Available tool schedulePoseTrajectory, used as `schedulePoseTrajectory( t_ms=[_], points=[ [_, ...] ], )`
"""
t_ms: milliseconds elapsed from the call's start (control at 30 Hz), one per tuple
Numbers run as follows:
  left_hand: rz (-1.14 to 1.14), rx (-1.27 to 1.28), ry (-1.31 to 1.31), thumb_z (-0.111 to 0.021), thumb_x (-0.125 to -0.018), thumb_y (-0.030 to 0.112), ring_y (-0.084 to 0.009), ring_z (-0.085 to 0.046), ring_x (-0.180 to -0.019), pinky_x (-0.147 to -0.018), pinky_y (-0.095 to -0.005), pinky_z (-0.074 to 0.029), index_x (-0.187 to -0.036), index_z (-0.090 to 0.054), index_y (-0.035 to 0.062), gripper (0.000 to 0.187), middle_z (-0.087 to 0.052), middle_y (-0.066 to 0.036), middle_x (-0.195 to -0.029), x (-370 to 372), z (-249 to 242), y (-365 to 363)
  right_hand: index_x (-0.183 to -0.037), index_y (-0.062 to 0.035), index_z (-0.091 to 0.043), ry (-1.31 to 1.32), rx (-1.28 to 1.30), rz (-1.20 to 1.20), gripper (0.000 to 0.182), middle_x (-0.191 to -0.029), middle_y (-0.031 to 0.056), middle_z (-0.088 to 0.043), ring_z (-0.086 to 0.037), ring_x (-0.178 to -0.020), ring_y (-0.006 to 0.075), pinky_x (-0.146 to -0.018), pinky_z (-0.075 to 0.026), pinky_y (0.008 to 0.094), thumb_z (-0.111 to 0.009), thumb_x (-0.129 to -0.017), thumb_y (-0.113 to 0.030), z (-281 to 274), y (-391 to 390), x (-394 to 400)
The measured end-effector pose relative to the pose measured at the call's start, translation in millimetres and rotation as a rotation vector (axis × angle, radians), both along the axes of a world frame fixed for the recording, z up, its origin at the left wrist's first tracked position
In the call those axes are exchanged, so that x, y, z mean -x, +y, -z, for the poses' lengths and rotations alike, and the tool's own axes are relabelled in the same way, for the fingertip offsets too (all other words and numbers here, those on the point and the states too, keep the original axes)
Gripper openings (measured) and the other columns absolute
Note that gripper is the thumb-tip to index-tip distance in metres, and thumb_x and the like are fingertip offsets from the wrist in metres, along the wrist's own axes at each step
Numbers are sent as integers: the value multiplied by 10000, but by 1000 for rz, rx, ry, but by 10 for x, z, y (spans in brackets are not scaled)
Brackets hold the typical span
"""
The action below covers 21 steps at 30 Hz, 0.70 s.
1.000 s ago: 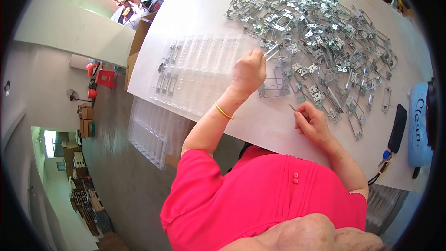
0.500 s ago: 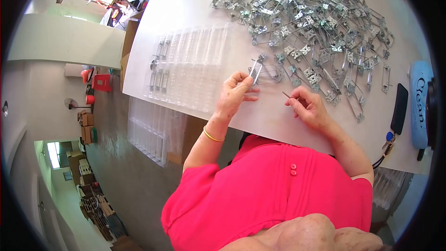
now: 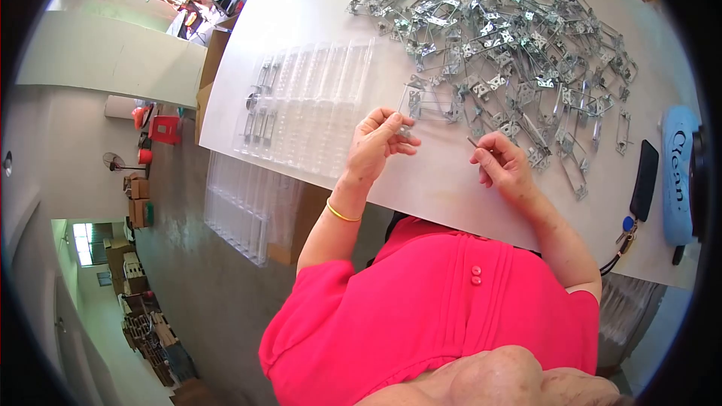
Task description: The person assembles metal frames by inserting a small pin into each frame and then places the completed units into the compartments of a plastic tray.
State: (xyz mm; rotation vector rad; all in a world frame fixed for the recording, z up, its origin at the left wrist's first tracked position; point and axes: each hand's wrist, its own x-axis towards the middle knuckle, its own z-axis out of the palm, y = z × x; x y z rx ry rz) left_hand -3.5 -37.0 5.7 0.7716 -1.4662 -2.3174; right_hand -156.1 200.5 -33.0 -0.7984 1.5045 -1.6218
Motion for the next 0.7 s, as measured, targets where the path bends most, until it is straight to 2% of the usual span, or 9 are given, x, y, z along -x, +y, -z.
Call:
schedulePoseTrajectory(
  t_ms=[67, 333, 500, 667, 700],
  points=[
    [65, -58, 17, -554, -1045, 164, -263, -738, -776, -625, -336, -630, -1047, -586, 22, 145, -687, -159, -1033, -84, -14, 99, -1068, -41, -550, -106, 38, -7, 77, -817, 30, -655, -574, -571, 68, -500, -464, 219, -568, -1030, -106, -17, -8, 1],
    [311, -173, -19, -518, -1064, 187, -237, -729, -754, -604, -324, -621, -1047, -577, 13, 185, -690, -166, -1033, -174, 10, 524, -1102, -50, -514, -139, 73, 95, 108, -837, 51, -663, -566, -567, 68, -485, -444, 213, -515, -1060, -149, -45, -12, 7],
    [350, -126, -55, -535, -1060, 206, -220, -732, -762, -601, -316, -618, -1055, -575, 11, 199, -689, -160, -1030, -174, 72, 605, -1095, -60, -519, -128, 89, 94, 100, -909, 31, -639, -586, -626, 61, -508, -457, 212, -566, -1039, -127, -35, 3, 17],
    [388, -122, -80, -552, -1055, 219, -222, -734, -784, -623, -319, -622, -1096, -573, 9, 215, -686, -159, -1035, -178, 37, 625, -1076, -50, -521, -111, 90, 84, 104, -877, 19, -597, -579, -626, 58, -513, -466, 215, -602, -1013, -68, 11, -5, 4],
    [379, -119, -115, -553, -1055, 218, -222, -733, -793, -663, -315, -616, -1122, -569, 7, 222, -685, -157, -1038, -165, 16, 639, -1071, -46, -521, -117, 124, 78, 108, -868, 17, -588, -577, -627, 57, -514, -469, 216, -608, -1007, -52, 23, -5, 2]
  ],
)
